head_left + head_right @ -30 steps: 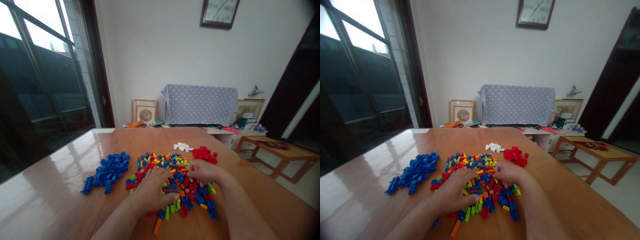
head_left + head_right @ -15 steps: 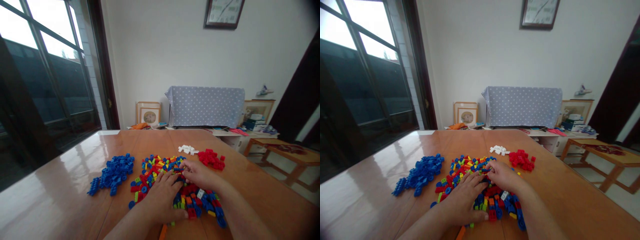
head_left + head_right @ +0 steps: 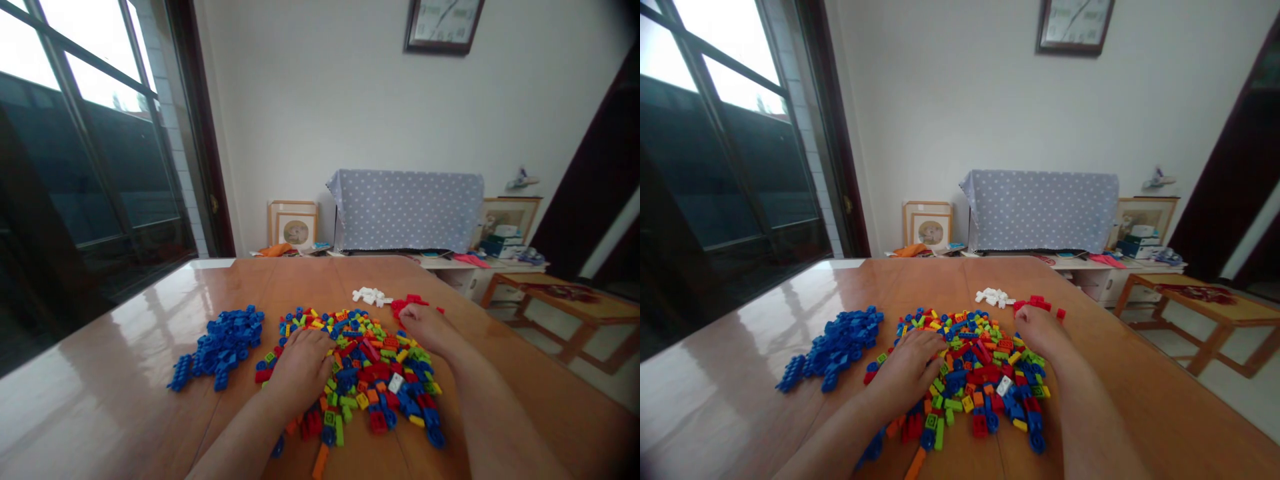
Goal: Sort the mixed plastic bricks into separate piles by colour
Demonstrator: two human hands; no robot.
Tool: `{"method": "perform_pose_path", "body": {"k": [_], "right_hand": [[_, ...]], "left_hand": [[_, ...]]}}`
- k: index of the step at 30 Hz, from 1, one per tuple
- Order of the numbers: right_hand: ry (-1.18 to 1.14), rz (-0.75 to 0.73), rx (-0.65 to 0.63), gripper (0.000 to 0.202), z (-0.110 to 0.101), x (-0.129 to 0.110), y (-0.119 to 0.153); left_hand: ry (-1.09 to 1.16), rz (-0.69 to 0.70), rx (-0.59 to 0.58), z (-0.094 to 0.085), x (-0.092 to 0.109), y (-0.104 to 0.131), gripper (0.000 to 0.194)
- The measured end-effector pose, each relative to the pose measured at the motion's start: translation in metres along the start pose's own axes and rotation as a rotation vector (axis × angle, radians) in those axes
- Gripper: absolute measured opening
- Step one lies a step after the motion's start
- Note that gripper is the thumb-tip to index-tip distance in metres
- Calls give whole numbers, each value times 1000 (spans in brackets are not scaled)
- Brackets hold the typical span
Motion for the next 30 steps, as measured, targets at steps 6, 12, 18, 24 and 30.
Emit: {"method": "perform_pose_path", "body": {"k": [6,12,18,24,30], "right_hand": [[44,-5,-128,27,24,-6,-1],[-5,-137,-226,19,47,-42,3],[-60,-259,-224,20,55,-78,11],[-95,-374,-235,20,62,-110,22],[-247,-424,-293,29,73,-122,27]], "left_hand": [[-25,-173,62,-11,-29,3,27],[89,-289,144,-27,-69,10,33],[260,-423,208,-29,-107,19,34],[410,-375,212,-19,-109,16,29],[603,-380,188,-17,-110,13,27]]}}
Point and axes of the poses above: each hand's wrist, its own y-axis away from the middle knuckle, its own z-axis out of the palm, x = y × z, the point moved 10 cm from there along -y, towards the middle knuckle, and after that the axes turned 14 degrees about -x, right-handed, at the moved point
